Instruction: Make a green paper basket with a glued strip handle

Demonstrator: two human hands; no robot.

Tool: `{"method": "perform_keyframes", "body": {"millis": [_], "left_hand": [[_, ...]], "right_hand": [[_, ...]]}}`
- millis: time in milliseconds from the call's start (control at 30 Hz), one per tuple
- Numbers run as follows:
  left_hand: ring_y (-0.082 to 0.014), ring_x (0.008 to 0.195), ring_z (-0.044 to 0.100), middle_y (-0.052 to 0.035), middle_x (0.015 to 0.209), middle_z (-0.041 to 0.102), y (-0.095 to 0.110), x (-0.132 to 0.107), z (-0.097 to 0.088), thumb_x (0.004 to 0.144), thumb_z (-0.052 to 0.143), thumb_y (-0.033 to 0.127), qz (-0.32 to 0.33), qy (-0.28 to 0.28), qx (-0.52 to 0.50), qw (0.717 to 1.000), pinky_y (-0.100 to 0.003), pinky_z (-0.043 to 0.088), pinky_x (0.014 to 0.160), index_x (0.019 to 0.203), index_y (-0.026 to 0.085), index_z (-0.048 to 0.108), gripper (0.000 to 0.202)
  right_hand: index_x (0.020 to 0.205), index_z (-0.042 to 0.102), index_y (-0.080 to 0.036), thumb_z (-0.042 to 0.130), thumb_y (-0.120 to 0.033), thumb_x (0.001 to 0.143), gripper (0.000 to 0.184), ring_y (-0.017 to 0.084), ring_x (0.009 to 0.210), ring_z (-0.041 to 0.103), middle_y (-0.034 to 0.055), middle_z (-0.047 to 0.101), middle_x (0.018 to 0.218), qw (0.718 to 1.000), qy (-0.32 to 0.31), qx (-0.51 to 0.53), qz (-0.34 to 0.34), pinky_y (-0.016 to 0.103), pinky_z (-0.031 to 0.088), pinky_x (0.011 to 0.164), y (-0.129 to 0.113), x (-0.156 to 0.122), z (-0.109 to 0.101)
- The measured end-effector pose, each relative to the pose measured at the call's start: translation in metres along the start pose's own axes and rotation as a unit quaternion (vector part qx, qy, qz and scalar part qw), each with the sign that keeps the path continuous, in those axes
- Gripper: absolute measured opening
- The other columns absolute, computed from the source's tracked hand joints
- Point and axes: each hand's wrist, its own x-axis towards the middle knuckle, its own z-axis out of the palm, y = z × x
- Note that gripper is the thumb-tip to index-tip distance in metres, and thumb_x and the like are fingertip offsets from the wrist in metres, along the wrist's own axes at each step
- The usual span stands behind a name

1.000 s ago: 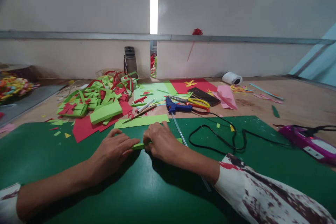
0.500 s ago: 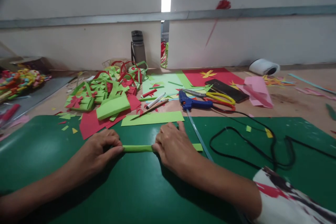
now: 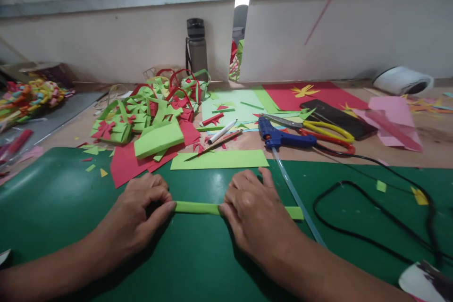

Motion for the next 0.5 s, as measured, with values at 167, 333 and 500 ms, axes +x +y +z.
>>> {"method": "perform_keyframes", "body": {"millis": [167,333,500], "left_hand": [[-0.0187,0.071,0.045,-0.0029,0.071,0.052,0.0024,0.0038,0.0034,0.083,0.045,0.024,0.001,-0.005,0.035,0.999,-0.036,0.032,0.067,0.063,0.018,0.053,0.022],[-0.019,0.07,0.044,-0.0036,0.071,0.051,0.0033,0.0058,0.0053,0.082,0.044,0.023,0.004,-0.009,0.061,0.998,-0.036,0.031,0.065,0.062,0.018,0.051,0.022],[-0.0195,0.07,0.043,-0.0038,0.07,0.051,0.0042,0.0062,0.0055,0.08,0.044,0.02,0.014,-0.009,0.075,0.997,-0.036,0.032,0.065,0.061,0.017,0.049,0.02]], "right_hand": [[0.058,0.051,-0.019,0.053,-0.023,0.081,0.023,0.02,0.074,0.048,0.002,0.054,0.069,1.0,-0.002,0.007,0.01,0.04,0.027,0.08,0.0014,0.0012,0.0005],[0.058,0.051,-0.019,0.052,-0.022,0.081,0.023,0.02,0.074,0.049,0.0026,0.055,0.07,1.0,-0.003,-0.015,-0.002,0.041,0.028,0.081,0.0015,0.0026,0.0003],[0.057,0.051,-0.019,0.052,-0.022,0.081,0.024,0.02,0.073,0.05,0.0032,0.056,0.071,0.999,-0.007,-0.034,-0.002,0.042,0.028,0.082,0.0006,0.0027,-0.0006]]}}
